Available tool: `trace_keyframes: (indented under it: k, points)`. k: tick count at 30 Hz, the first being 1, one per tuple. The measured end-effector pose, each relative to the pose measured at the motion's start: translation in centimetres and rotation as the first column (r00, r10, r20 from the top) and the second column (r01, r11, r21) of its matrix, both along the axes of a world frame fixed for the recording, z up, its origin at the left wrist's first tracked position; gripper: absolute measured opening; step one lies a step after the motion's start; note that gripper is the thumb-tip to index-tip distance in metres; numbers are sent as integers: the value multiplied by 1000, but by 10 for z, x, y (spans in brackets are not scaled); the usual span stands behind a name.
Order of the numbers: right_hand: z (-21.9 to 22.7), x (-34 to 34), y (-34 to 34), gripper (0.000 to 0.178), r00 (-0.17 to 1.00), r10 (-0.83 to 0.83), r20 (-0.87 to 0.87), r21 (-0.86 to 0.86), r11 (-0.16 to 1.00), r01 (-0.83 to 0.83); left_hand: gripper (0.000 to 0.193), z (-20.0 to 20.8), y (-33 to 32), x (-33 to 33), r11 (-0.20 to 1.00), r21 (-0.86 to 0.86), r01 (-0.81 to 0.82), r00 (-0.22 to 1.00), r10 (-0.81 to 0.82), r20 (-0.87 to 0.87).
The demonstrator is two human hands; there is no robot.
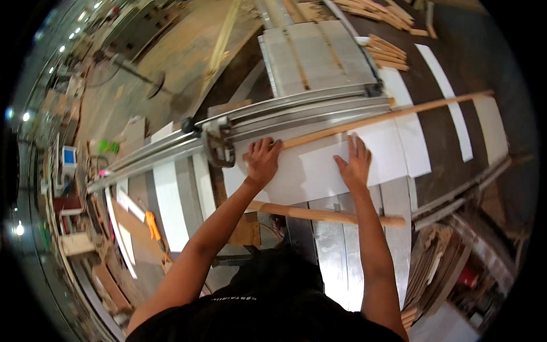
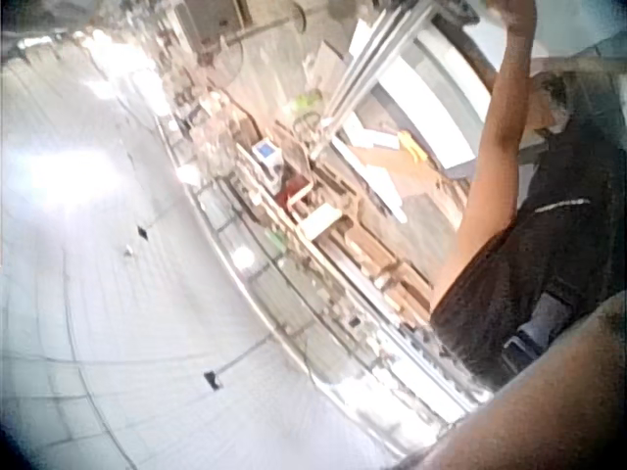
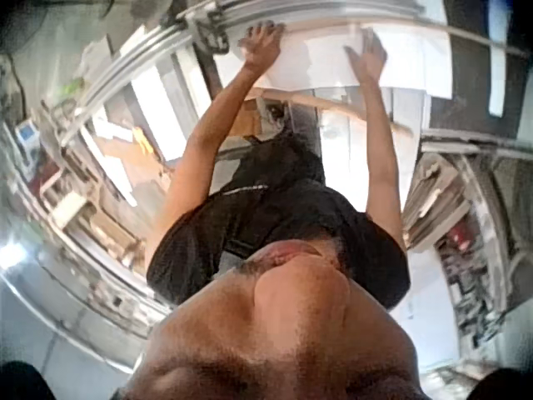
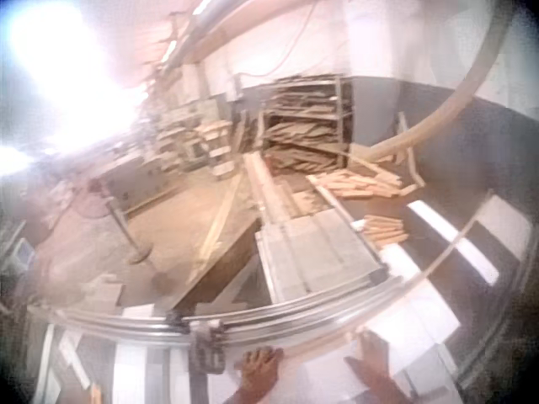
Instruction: The person unpacks a bundle of wooden dowels and proceeds to cut them into shorter segments using a table saw. They feed the dowels through the saw blade one by one, guiding them with both hands, and then stack the finished pieces on the machine's surface.
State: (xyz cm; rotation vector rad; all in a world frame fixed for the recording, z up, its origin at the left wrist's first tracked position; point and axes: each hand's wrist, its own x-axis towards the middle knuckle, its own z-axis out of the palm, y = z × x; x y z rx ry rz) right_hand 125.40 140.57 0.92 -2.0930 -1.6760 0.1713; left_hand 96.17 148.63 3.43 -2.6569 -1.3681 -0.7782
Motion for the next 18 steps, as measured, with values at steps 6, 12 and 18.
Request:
trace_keyframes:
  k: [6,12,18]
  points:
    - [17,-15,54,68,997,-45,-65,-1,999,45,16,-3,18,-10,998,42,-45,999,46,-19]
    - [9,-9,86,37,988,28,-153,121,993,-9,17,-6,29,-11,990,10,-140,990,140,0]
    - [-17,-4,96,36,990,69,-119,210,977,-43,57,15,52,29,998,30,-60,997,58,44]
